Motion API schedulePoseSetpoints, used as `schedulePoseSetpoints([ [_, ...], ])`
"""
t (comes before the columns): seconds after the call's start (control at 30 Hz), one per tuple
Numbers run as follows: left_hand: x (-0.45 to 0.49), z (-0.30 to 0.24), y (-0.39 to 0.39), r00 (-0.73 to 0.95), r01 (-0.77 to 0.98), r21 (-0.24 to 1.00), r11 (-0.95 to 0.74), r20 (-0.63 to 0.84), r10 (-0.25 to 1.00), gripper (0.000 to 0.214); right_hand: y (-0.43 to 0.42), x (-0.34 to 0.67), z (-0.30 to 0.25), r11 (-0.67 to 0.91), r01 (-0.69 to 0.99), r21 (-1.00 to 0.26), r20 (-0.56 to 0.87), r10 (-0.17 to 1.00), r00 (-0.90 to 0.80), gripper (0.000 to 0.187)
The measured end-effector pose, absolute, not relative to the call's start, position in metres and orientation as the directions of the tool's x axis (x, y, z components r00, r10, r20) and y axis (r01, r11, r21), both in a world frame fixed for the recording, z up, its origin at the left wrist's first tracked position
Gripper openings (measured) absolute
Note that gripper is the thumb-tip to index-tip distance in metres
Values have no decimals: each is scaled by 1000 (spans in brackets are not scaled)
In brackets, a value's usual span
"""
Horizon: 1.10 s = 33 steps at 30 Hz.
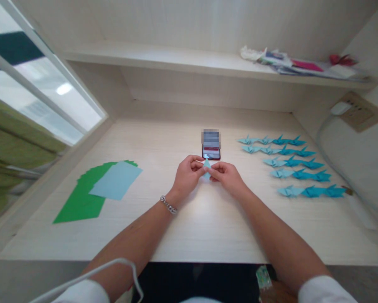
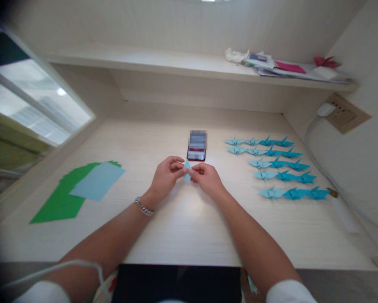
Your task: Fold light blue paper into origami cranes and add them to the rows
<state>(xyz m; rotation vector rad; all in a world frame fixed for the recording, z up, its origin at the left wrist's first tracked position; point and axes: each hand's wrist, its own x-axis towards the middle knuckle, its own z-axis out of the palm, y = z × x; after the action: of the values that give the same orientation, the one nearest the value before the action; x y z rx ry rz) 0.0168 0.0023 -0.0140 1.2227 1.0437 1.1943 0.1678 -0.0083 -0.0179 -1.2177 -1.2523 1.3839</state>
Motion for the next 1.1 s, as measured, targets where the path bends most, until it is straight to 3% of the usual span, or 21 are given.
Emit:
schedulePoseSetpoints([
  [0.2,19,-17,2,219,-63,997,52,-37,975,23,-7,172,-20,-59,99,-993,-70,991,-112,28],
  [0.43,17,-14,3,169,77,996,-52,38,985,25,-10,168,-17,-91,22,-996,-93,988,-124,29],
  [0.67,19,-13,1,213,-4,997,73,-70,974,33,-6,171,-20,-48,22,-999,-49,998,-38,33],
  [0.93,17,-14,2,138,98,995,-33,20,990,25,-10,167,-15,-97,-39,-994,-91,985,-145,38],
  [1.1,18,-14,1,146,18,1000,-14,11,989,25,-11,167,-11,-89,-68,-994,-78,986,-149,41],
])
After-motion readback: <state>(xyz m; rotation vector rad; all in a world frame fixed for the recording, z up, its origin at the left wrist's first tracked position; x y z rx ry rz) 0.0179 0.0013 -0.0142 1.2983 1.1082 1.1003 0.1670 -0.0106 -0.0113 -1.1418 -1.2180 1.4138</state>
